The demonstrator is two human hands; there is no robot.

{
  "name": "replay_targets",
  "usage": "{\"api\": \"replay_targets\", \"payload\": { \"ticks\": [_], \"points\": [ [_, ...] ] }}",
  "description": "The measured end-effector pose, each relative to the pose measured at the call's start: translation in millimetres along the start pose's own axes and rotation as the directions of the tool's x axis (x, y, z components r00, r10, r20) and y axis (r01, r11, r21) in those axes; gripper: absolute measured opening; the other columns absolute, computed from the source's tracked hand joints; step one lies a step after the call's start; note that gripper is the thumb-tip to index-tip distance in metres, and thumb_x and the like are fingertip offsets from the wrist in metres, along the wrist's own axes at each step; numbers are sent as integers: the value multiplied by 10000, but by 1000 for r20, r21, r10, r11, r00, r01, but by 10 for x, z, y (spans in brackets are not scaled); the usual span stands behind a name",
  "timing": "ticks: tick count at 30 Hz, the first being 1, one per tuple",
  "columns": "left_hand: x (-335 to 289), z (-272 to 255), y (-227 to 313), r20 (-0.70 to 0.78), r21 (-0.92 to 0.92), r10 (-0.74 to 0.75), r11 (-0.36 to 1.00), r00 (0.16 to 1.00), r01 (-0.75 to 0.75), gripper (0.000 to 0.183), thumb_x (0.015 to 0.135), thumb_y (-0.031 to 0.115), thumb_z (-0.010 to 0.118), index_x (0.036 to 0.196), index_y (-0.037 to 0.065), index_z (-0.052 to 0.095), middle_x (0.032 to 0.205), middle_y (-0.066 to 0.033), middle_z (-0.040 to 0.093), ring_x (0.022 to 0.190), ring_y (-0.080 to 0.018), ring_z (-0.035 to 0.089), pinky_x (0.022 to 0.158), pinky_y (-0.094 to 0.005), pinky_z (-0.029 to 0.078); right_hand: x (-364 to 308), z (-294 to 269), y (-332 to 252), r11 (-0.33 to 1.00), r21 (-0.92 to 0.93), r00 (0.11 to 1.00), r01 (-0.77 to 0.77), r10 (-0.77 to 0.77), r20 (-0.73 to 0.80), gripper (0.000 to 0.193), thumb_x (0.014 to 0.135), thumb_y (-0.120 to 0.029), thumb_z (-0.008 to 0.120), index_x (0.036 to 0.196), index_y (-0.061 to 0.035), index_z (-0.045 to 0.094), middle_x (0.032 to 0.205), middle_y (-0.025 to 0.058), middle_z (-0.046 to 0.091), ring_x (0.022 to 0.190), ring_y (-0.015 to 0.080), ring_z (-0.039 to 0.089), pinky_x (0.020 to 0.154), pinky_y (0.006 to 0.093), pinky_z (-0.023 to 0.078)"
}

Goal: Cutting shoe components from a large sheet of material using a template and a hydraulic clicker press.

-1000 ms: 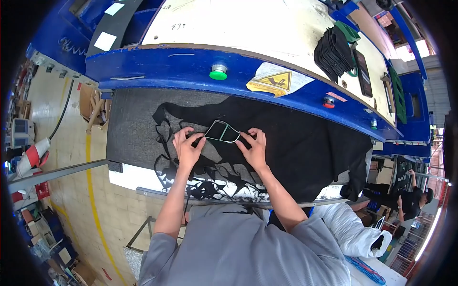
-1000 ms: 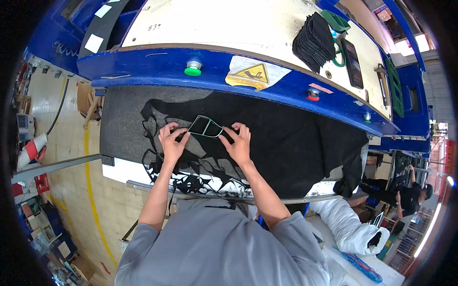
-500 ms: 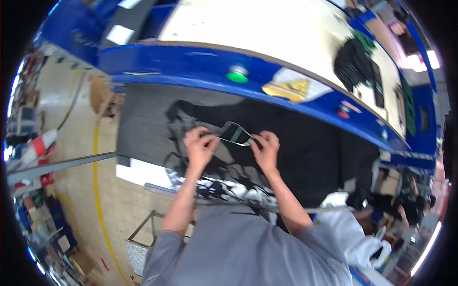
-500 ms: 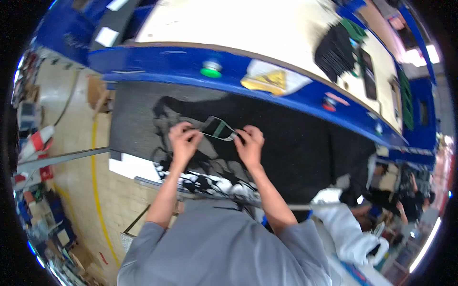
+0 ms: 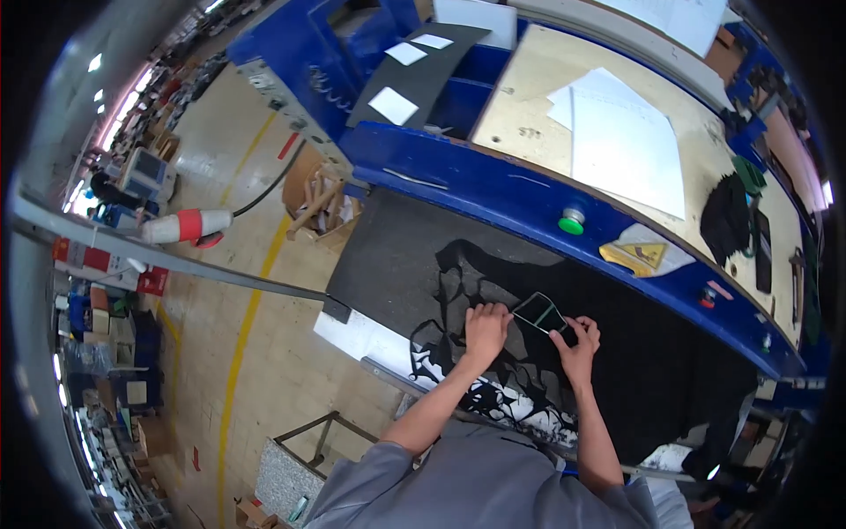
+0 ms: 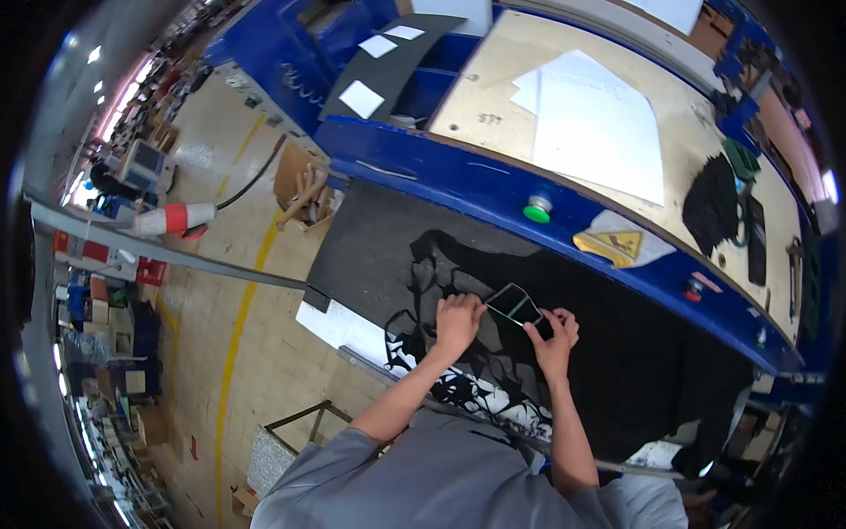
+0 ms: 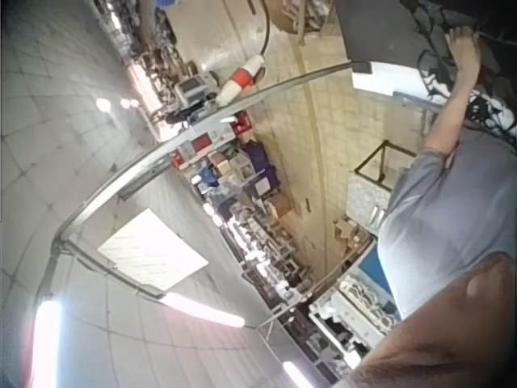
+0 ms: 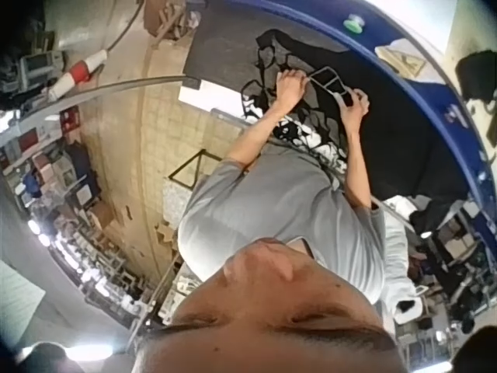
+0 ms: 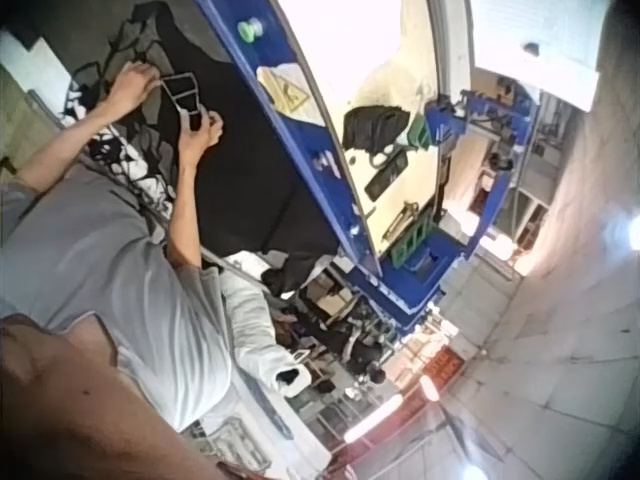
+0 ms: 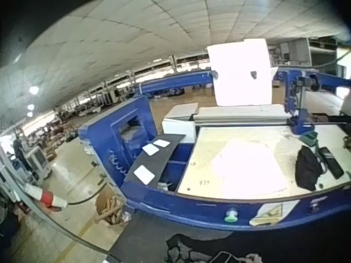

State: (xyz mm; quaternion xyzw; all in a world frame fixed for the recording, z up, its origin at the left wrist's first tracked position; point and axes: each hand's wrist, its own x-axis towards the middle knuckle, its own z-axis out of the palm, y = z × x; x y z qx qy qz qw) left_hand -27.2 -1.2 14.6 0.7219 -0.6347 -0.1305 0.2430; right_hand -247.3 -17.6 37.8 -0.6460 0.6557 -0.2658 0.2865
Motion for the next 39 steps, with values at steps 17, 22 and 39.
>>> {"api": "replay_targets", "payload": {
  "ticks": [17, 22, 39],
  "points": [
    [59, -2, -184, -52, -194, 61, 978, 997, -70, 179, 810, 179, 778, 980, 126, 763, 898, -15, 632, 919, -245, 562, 824, -383, 404, -17, 112, 246, 982, 44, 980, 185, -181, -83, 286, 781, -125, 802, 1062, -104, 756, 1167, 51, 579, 1060, 244, 529, 920, 364, 399],
    [44, 31, -170, -112, -241, 29, 969, 993, -55, 152, 792, 173, 795, 939, 140, 776, 871, -5, 619, 894, -224, 555, 828, -364, 386, 30, 118, 223, 986, 79, 985, 145, -137, -102, 202, 788, -136, 806, 987, -106, 786, 1116, 37, 587, 1016, 221, 524, 911, 356, 389],
    [45, 35, -198, -133, -247, 10, 968, 991, -43, 121, 789, 172, 804, 883, 106, 766, 871, -12, 634, 910, -227, 568, 831, -361, 393, 59, 36, 54, 988, 133, 997, 74, -72, -15, 313, 760, -217, 841, 1054, -142, 768, 1110, 33, 552, 1106, 233, 491, 997, 376, 332]
  ]
}}
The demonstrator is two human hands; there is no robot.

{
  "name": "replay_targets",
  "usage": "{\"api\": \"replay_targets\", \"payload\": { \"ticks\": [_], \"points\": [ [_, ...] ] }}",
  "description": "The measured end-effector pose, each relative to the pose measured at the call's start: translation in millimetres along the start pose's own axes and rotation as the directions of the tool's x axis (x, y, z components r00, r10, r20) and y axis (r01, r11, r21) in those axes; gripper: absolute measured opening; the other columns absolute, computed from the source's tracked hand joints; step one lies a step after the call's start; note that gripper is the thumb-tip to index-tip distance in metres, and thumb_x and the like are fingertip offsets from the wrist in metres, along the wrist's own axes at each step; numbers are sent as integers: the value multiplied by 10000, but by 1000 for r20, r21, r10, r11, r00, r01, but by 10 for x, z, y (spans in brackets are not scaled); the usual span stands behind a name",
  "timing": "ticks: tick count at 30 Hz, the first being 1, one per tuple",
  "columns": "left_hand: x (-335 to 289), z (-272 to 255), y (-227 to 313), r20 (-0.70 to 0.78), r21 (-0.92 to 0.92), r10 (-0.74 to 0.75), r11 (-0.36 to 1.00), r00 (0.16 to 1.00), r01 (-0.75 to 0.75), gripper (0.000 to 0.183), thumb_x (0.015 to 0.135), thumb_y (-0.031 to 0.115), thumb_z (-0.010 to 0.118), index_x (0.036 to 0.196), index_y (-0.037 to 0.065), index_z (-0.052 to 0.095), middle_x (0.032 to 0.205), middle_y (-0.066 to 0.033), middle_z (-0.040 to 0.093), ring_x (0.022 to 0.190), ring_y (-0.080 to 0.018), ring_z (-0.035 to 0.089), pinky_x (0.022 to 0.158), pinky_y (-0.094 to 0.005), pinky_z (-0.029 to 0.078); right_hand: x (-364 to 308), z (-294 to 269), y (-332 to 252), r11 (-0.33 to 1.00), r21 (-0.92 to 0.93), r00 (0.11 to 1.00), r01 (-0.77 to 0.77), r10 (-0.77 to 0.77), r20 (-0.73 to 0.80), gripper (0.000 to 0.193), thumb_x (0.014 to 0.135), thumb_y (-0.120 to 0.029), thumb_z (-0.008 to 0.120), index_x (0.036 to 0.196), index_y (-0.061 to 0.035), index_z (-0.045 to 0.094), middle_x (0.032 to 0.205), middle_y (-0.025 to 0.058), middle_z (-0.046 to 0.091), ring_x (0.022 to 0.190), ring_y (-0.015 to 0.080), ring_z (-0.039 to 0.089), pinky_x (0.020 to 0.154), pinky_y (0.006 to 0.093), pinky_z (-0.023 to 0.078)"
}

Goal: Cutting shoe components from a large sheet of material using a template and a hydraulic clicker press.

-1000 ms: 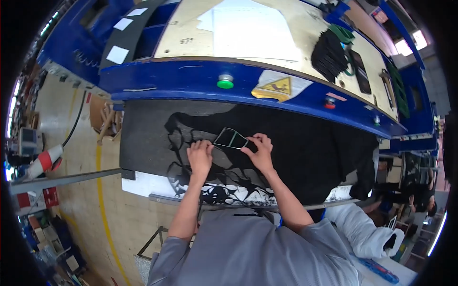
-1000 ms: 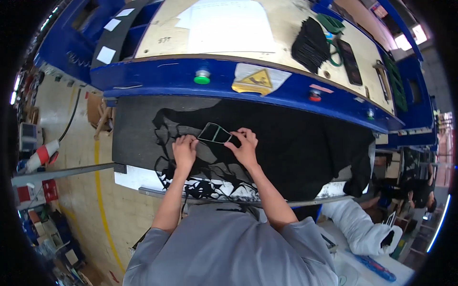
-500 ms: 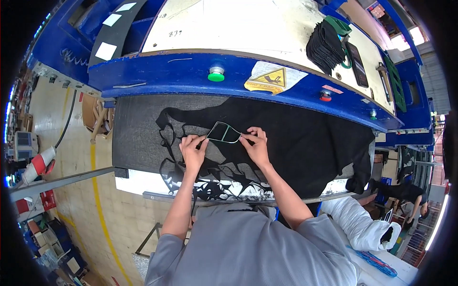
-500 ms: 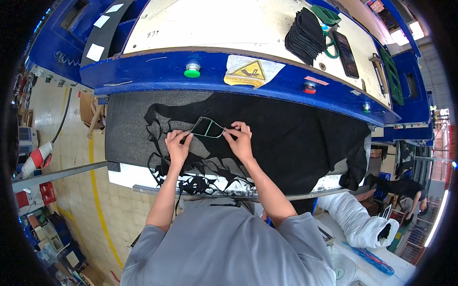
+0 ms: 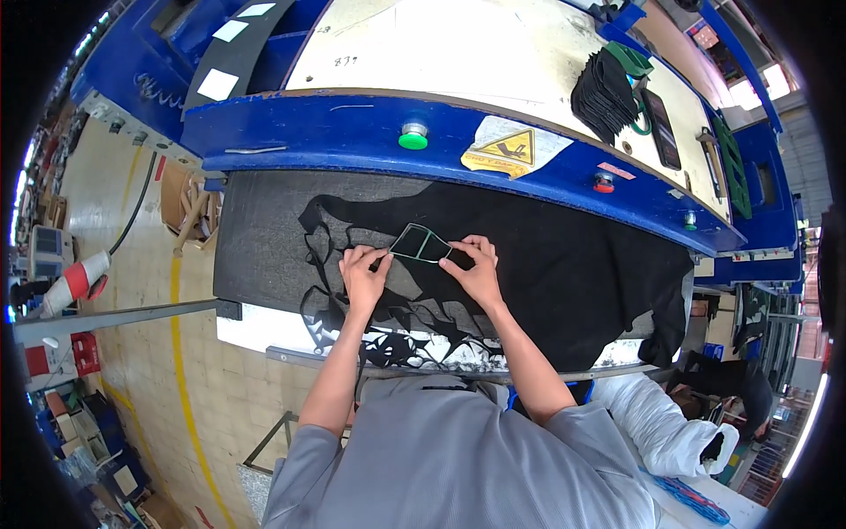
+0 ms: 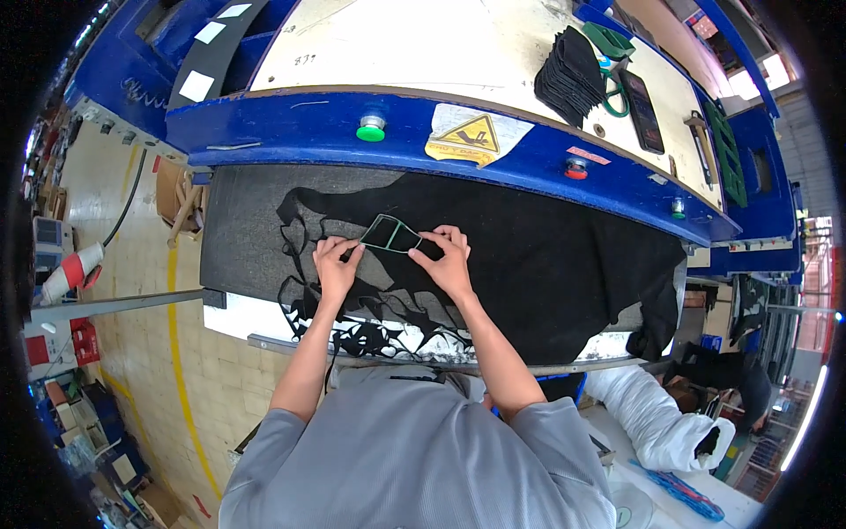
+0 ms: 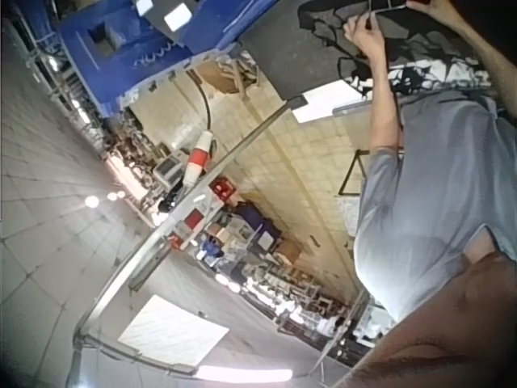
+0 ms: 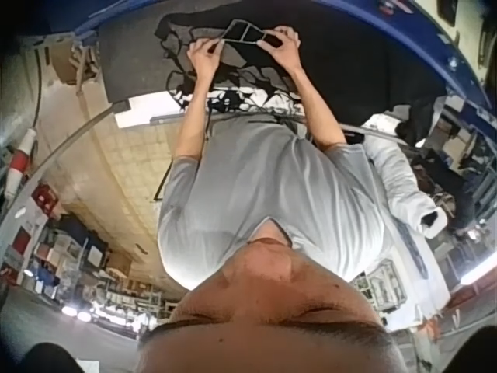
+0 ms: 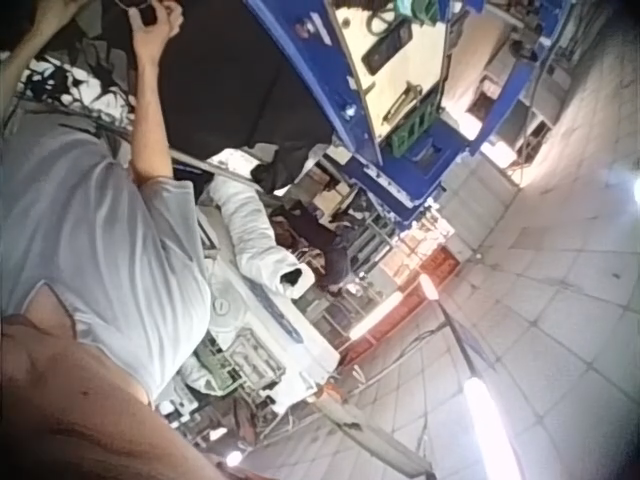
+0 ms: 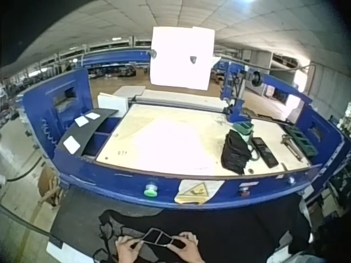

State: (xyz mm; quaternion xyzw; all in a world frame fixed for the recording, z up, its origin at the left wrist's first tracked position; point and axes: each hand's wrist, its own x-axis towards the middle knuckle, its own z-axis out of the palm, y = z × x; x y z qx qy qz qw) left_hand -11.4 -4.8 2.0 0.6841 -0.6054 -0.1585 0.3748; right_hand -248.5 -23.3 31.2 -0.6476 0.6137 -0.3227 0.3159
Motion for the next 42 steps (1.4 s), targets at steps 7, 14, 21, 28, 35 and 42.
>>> {"api": "replay_targets", "payload": {
  "ticks": [7, 14, 21, 28, 35, 42],
  "points": [
    [8, -9, -19, 30, -19, 7, 1000, 1000, -7, 120, 797, 162, 796, 898, 104, 771, 882, -14, 652, 914, -234, 569, 834, -367, 392, 34, 60, 37, 995, -31, 996, -92, 92, 11, 369, 732, -241, 865, 1074, -148, 766, 1107, 27, 554, 1114, 233, 488, 1023, 373, 319],
    [17, -16, 5, 36, -18, 9, 1000, 999, -8, 119, 801, 163, 795, 905, 107, 779, 880, -15, 659, 912, -232, 568, 840, -366, 387, 129, 8, 41, 985, -150, 992, -90, 102, 75, 376, 715, -294, 873, 1050, -169, 755, 1110, 33, 548, 1119, 252, 488, 977, 396, 338],
    [-13, -29, -57, 52, -1, 18, 1000, 998, -18, 128, 814, 172, 783, 924, 107, 775, 894, -18, 657, 928, -232, 565, 845, -368, 382, 123, -76, -25, 982, -158, 980, -106, 131, 153, 357, 778, -283, 837, 1104, -182, 731, 1137, 51, 559, 1149, 258, 495, 986, 406, 360],
    [2, -7, -4, 24, 3, 48, 999, 999, -48, 135, 816, 208, 781, 931, 137, 777, 879, 3, 649, 927, -224, 567, 846, -370, 388, 114, -94, 375, 999, 34, 994, 18, -21, 109, 221, 885, -115, 717, 1103, -147, 742, 1115, 56, 600, 1119, 241, 543, 997, 350, 422],
    [2, -3, -18, 16, 5, 29, 1000, 999, -29, 129, 820, 220, 782, 920, 139, 783, 862, 13, 652, 914, -214, 564, 847, -362, 383, 146, -18, 199, 994, -32, 991, -107, 109, 81, 197, 840, -265, 789, 1026, -197, 787, 1048, 21, 575, 1092, 232, 525, 965, 383, 357],
    [1, 1, -31, 17, -31, 17, 999, 1000, -17, 130, 825, 224, 777, 919, 134, 785, 864, 10, 665, 905, -216, 565, 837, -360, 376, 191, 11, 231, 988, -14, 985, -156, 156, 74, 176, 823, -263, 808, 985, -194, 801, 1019, 18, 581, 1070, 225, 531, 959, 381, 364]
  ]
}}
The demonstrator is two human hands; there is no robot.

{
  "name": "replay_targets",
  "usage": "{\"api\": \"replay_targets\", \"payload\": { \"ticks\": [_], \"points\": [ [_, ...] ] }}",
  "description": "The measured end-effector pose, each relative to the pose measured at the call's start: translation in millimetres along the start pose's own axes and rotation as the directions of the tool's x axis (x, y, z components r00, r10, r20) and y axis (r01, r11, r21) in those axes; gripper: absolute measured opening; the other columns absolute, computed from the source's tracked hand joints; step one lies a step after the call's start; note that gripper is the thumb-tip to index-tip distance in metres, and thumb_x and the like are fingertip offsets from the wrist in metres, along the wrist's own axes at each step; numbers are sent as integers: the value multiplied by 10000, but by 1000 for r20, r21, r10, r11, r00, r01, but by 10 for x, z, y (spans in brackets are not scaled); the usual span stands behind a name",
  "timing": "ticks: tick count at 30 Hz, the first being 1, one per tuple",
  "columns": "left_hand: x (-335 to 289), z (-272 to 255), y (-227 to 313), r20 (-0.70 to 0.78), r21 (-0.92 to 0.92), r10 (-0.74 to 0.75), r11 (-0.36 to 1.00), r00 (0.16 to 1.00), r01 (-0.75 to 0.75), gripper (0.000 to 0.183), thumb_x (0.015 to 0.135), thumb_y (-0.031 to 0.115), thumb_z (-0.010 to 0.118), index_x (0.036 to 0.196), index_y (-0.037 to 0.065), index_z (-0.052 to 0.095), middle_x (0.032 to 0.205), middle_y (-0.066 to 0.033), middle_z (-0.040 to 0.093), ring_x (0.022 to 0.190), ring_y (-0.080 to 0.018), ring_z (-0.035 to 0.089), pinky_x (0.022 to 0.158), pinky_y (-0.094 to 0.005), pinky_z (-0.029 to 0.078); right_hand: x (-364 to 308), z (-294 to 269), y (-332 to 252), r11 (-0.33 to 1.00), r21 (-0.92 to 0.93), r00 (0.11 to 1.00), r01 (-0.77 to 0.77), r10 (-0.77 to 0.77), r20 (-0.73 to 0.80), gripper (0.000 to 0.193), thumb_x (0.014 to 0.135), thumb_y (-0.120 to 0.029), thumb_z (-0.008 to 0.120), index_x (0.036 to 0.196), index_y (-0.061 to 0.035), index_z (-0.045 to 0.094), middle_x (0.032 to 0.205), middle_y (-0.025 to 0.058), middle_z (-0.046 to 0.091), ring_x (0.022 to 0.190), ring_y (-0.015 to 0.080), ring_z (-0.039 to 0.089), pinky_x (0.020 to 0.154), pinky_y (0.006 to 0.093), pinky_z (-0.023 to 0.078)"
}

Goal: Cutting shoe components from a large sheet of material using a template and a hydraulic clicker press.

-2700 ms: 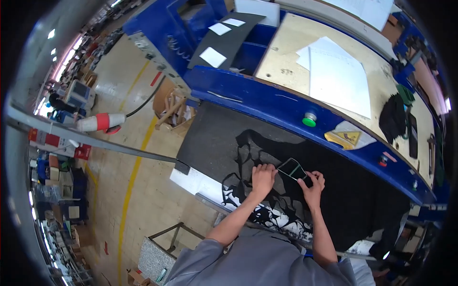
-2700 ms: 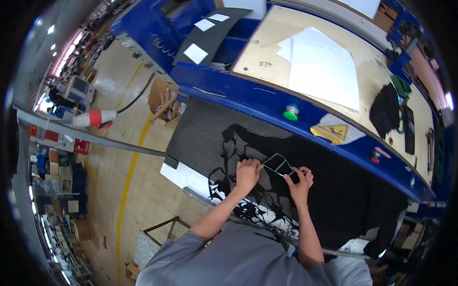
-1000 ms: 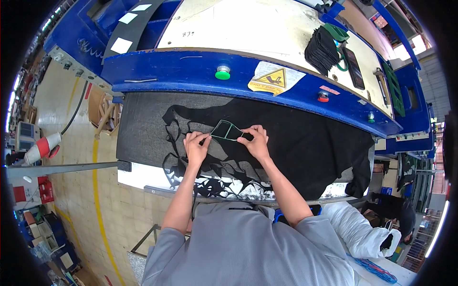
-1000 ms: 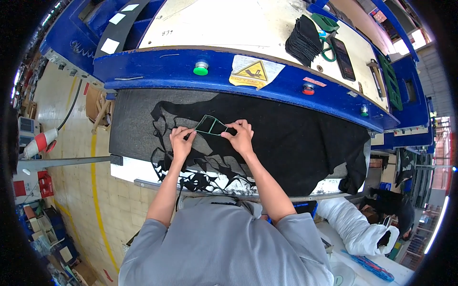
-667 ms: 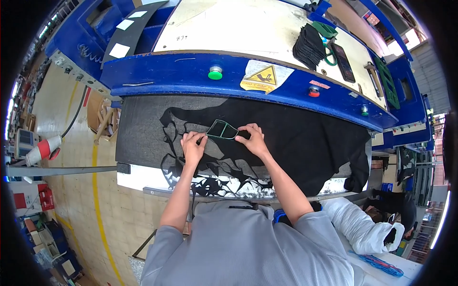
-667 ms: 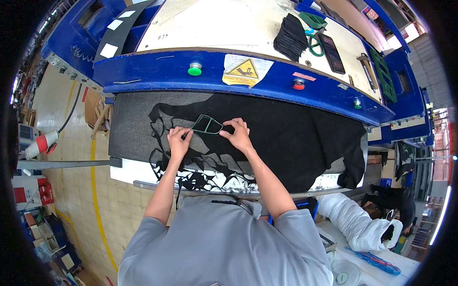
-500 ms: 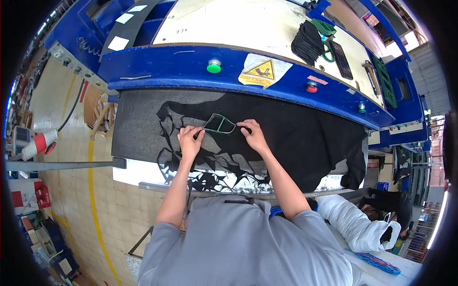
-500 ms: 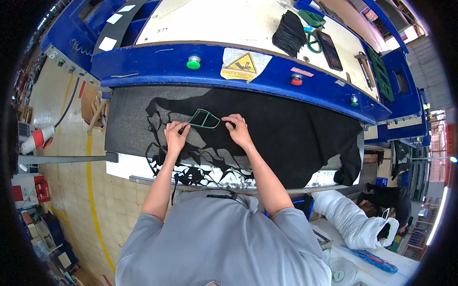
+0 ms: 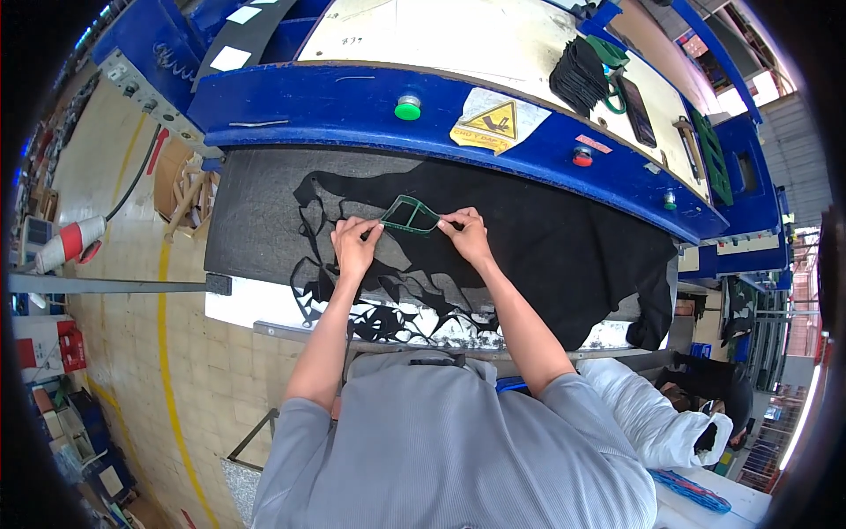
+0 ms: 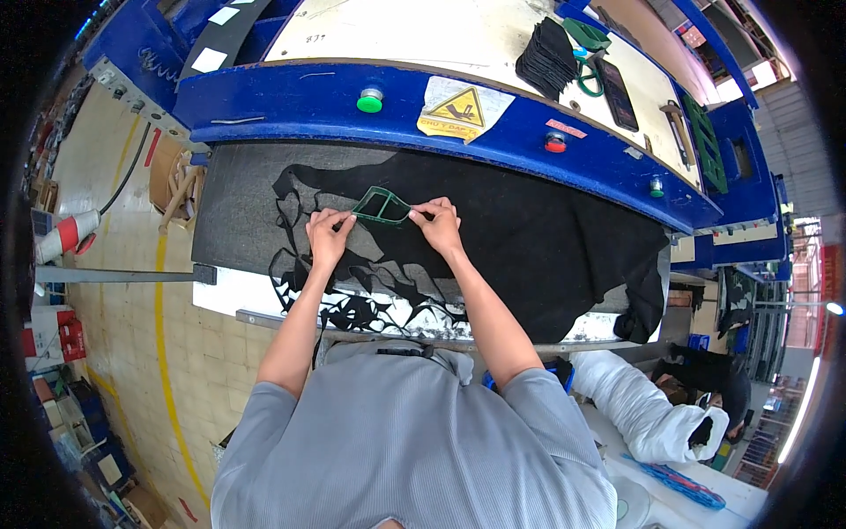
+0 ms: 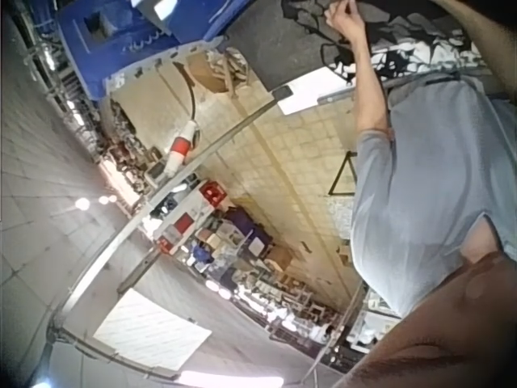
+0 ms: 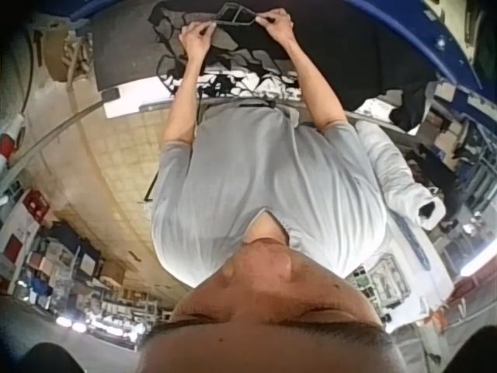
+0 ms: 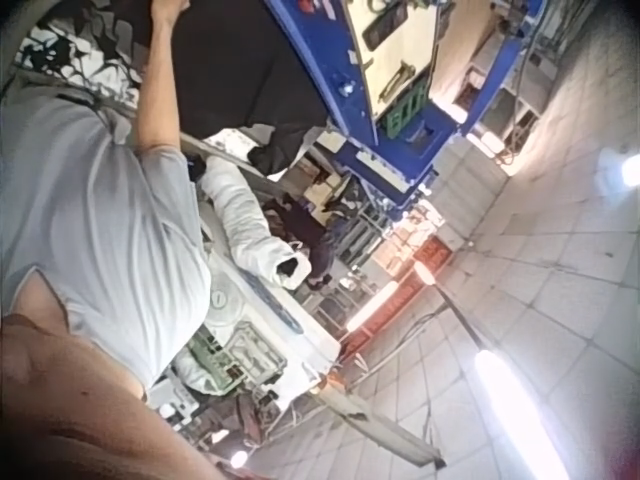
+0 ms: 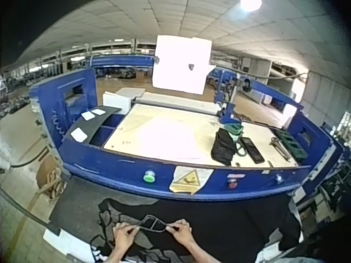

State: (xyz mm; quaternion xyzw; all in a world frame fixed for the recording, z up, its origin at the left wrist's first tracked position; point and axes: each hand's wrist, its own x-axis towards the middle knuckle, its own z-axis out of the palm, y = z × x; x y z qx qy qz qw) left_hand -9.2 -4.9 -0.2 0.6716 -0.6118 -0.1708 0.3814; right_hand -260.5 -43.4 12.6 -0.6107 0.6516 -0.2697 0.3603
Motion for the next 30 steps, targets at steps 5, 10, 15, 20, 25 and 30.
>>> {"api": "replay_targets", "payload": {
  "ticks": [5, 10, 15, 20, 25, 30],
  "points": [
    [-6, 3, -11, 5, 5, 6, 1000, 1000, -6, 130, 828, 224, 774, 920, 133, 786, 859, 12, 664, 907, -214, 565, 839, -360, 374, -21, -7, 3, 1000, -1, 1000, 14, -14, 5, 185, 828, -270, 803, 990, -180, 800, 1032, 18, 585, 1074, 224, 530, 966, 376, 361],
    [-11, -2, 3, 8, 9, 9, 1000, 1000, -9, 138, 825, 216, 776, 934, 132, 790, 855, 13, 655, 905, -210, 562, 848, -359, 374, -63, -23, 19, 998, -19, 998, 65, -65, -8, 191, 834, -259, 801, 1006, -178, 797, 1030, 7, 582, 1074, 207, 530, 973, 375, 366],
    [-10, -10, 0, 16, 0, 7, 1000, 1000, -7, 138, 820, 209, 780, 931, 127, 790, 857, 14, 653, 905, -210, 561, 849, -359, 375, -82, -38, -21, 997, -52, 998, 63, -63, -3, 194, 838, -249, 801, 1020, -183, 795, 1025, -5, 577, 1082, 196, 526, 979, 376, 366],
    [-2, 3, -31, 12, 21, 6, 1000, 1000, -6, 138, 807, 198, 787, 925, 126, 790, 860, 10, 654, 908, -213, 562, 847, -365, 380, -89, -34, -45, 995, -51, 996, 82, -83, -11, 193, 843, -249, 794, 1018, -167, 793, 1025, -4, 568, 1077, 200, 522, 955, 375, 364],
    [13, 29, -35, 15, 6, 11, 1000, 1000, -11, 135, 802, 192, 786, 921, 128, 788, 871, 7, 659, 907, -218, 565, 843, -370, 384, -86, -40, -43, 991, -85, 995, 99, -101, -16, 191, 845, -246, 790, 1012, -155, 792, 1013, 2, 566, 1069, 202, 522, 946, 373, 364],
    [-12, -26, -28, 27, 17, 10, 1000, 1000, -10, 116, 805, 185, 782, 899, 119, 772, 871, -10, 660, 918, -233, 570, 838, -378, 385, -86, -13, -47, 984, -131, 992, 124, -128, -21, 185, 842, -242, 789, 1001, -148, 793, 991, 20, 574, 1037, 219, 542, 924, 367, 400]
  ]
}}
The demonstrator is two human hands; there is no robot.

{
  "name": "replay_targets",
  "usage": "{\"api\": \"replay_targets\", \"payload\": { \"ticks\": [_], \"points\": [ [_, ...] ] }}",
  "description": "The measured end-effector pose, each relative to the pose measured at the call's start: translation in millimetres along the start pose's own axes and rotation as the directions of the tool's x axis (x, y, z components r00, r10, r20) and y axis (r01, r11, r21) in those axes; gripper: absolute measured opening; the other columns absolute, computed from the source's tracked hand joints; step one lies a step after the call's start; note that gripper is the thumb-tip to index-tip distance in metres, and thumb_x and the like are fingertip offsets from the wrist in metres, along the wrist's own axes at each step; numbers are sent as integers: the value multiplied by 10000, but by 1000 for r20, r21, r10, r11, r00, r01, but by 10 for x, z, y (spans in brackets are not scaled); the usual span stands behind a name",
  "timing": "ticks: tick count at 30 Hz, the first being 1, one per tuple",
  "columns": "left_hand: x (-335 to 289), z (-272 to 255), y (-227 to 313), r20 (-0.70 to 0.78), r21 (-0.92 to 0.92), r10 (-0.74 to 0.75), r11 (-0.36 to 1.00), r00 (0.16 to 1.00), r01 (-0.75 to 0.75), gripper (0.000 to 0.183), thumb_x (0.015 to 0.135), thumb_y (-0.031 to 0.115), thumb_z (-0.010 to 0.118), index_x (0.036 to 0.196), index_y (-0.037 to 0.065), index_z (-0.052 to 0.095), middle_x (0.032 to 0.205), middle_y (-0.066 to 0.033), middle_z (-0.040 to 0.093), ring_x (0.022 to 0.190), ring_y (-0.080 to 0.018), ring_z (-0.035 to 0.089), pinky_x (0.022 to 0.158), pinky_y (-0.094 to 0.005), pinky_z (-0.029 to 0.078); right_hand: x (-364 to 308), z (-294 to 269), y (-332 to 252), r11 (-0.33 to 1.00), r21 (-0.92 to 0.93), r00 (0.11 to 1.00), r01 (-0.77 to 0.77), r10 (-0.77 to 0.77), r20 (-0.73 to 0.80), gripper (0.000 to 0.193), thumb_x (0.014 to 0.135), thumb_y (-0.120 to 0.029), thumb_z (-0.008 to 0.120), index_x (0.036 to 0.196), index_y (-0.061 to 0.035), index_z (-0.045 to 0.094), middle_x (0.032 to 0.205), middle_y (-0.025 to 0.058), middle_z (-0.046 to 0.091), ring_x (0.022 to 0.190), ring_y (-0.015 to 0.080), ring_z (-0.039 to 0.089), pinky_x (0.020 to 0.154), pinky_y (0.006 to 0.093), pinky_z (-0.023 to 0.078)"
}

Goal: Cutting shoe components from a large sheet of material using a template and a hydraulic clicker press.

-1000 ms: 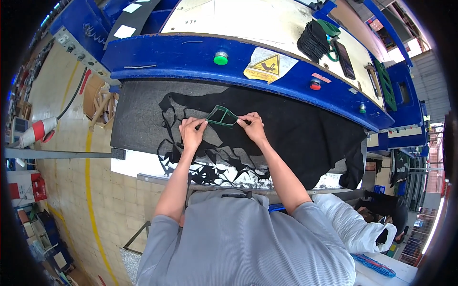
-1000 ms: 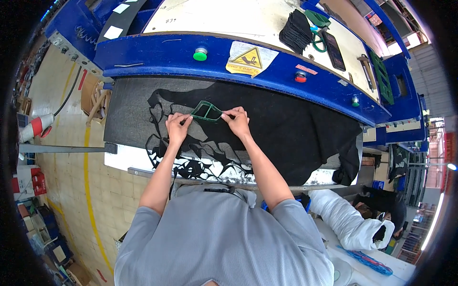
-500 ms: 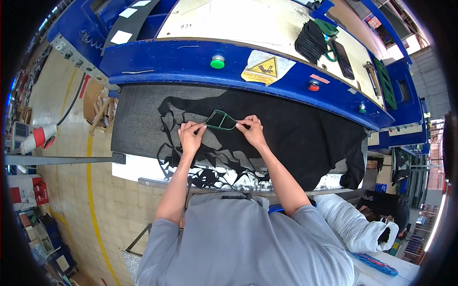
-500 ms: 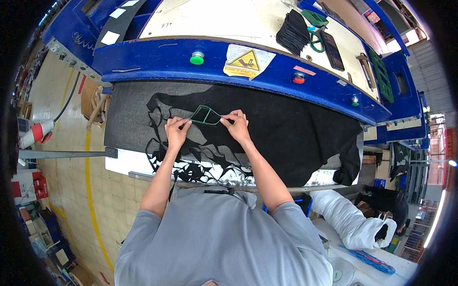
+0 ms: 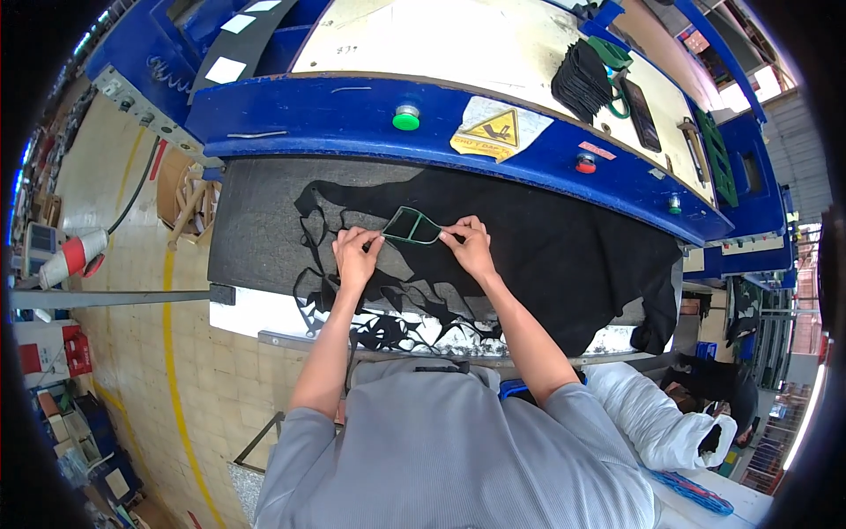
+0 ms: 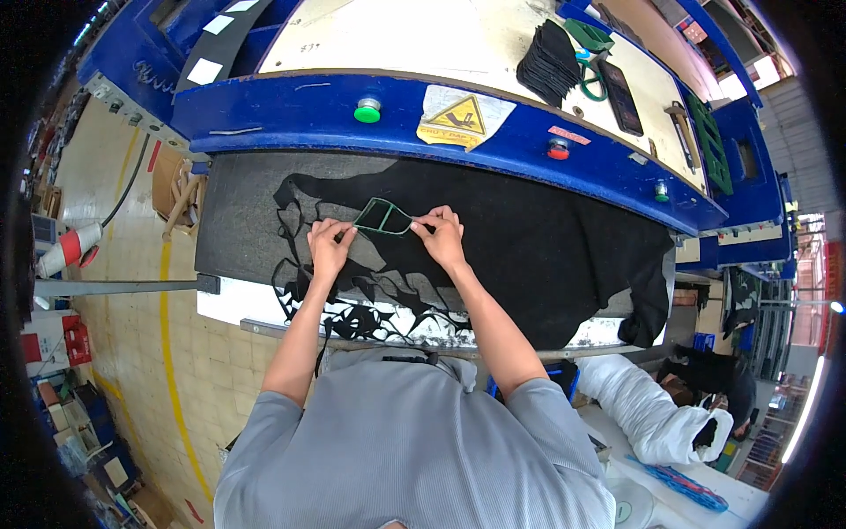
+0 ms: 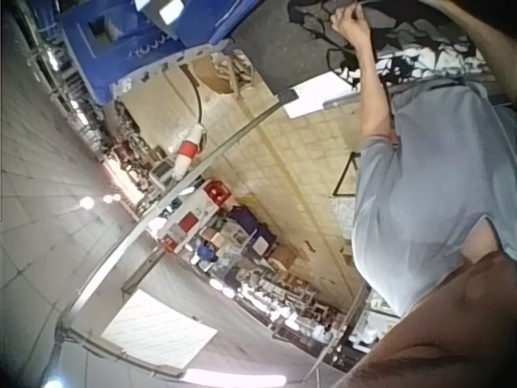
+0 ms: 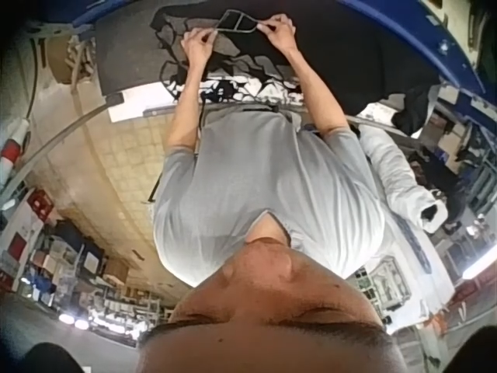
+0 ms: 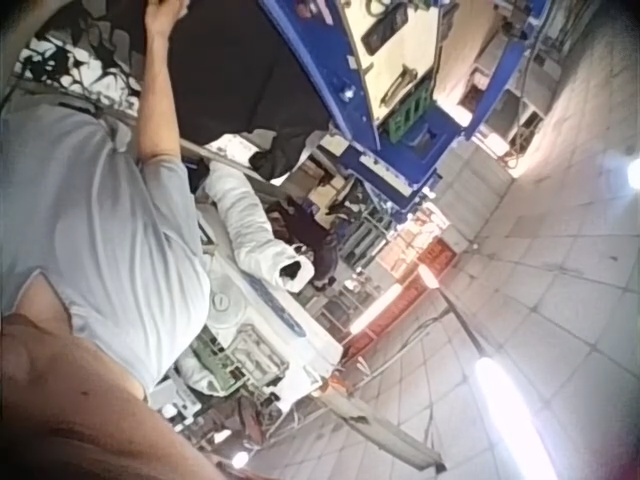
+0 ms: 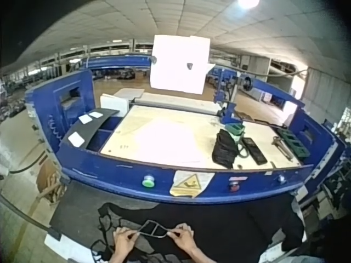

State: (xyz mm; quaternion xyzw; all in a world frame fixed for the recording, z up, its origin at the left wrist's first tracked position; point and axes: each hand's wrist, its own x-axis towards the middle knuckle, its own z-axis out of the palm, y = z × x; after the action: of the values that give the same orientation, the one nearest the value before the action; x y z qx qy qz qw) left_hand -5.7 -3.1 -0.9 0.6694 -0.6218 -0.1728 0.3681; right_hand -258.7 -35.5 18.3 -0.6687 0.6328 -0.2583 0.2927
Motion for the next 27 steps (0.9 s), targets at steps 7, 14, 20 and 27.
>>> {"api": "replay_targets", "payload": {
  "ticks": [7, 14, 20, 27],
  "points": [
    [-2, 20, 69, 51, -6, -33, 999, 998, 33, 119, 808, 172, 761, 914, 117, 755, 771, -30, 646, 850, -249, 571, 796, -393, 391, -113, -28, 39, 997, 33, 997, 68, -67, -32, 196, 819, -239, 794, 1000, -164, 788, 1016, 36, 575, 1031, 233, 543, 928, 372, 390],
    [27, 25, 4, 14, -34, -3, 999, 1000, 4, 102, 818, 164, 750, 908, 117, 754, 782, -35, 646, 844, -251, 560, 804, -384, 382, -20, -20, 32, 1000, 15, 1000, 17, -17, -13, 183, 900, -173, 693, 1073, -169, 752, 1051, 30, 562, 1068, 228, 528, 966, 385, 363],
    [34, -111, -56, -56, 3, 72, 997, 996, -72, 95, 831, 172, 740, 910, 122, 755, 783, -48, 664, 821, -285, 601, 765, -454, 441, 45, 134, -16, 982, 41, 972, 185, -177, -154, 128, 876, -188, 708, 985, -151, 764, 1029, 77, 646, 1037, 274, 608, 906, 392, 473],
    [1031, -947, -269, -344, -228, -66, 974, 937, -15, 103, 849, 146, 696, 902, 63, 728, 775, -122, 682, 707, -282, 665, 673, -389, 525, -61, -135, 131, 960, 237, 989, 147, -137, -56, 106, 940, -67, 626, 978, -10, 707, 1027, 116, 657, 1022, 255, 617, 922, 329, 463]
  ]
}}
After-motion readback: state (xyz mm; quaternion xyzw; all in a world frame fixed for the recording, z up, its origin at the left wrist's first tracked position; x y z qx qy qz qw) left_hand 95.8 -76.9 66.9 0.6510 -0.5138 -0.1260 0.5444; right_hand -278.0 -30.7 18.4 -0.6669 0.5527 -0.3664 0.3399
